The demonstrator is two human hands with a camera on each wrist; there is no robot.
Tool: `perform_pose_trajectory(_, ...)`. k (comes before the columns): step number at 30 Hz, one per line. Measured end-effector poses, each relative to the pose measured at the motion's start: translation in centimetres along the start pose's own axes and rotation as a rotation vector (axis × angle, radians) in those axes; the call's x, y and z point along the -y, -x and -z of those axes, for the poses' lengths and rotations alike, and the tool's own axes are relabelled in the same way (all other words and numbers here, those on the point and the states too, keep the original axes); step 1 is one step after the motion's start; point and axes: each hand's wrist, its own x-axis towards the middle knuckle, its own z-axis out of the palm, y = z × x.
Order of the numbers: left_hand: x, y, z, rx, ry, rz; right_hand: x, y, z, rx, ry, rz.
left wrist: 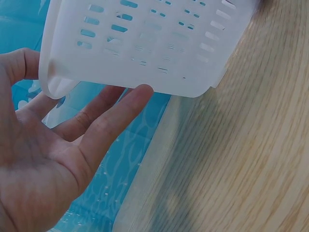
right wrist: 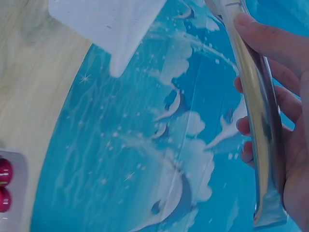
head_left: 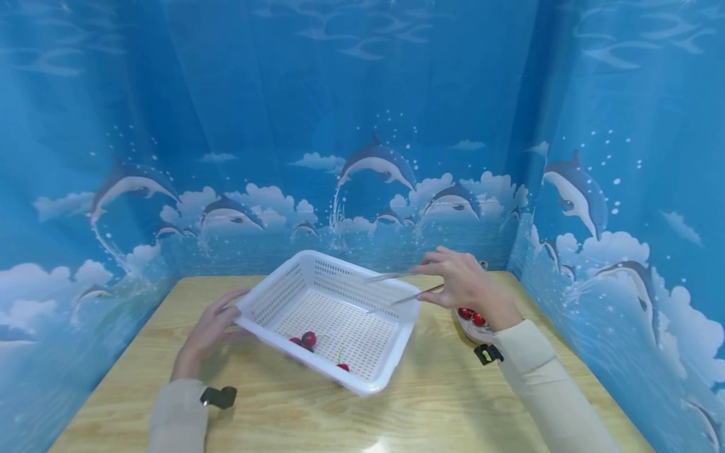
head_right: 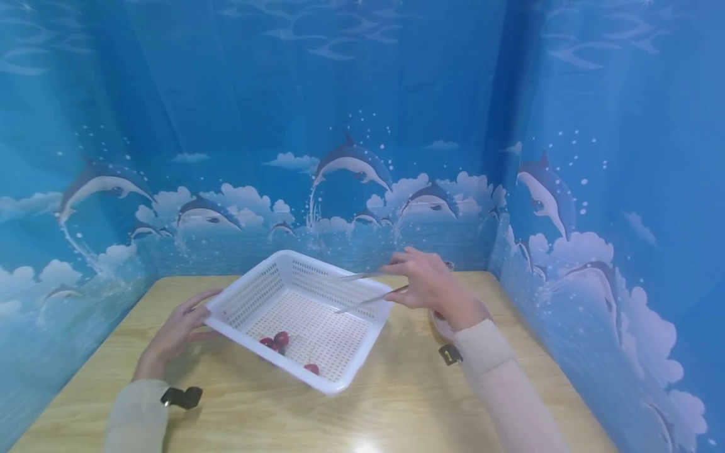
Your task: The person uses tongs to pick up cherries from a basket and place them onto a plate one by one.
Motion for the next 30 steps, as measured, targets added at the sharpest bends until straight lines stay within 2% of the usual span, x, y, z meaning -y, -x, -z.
perform_pose_trajectory(8,-0.1,0.1,0.0,-0.002,-0.003,0.002,1.6,-3.8,0.0,0.043,-0.011,0.128)
perform_pose_trajectory(12,-0.2,0.0,0.0,-0.004,-0.012,0.005,2.3,-5.2,-0.5,0.062,-0.009,0.161)
perform_pose_trajectory(30,-0.1,0.0,0.0,0.0,-0.015,0.007,6.3,-10.4,-3.1,0.356,-0.041,0.16)
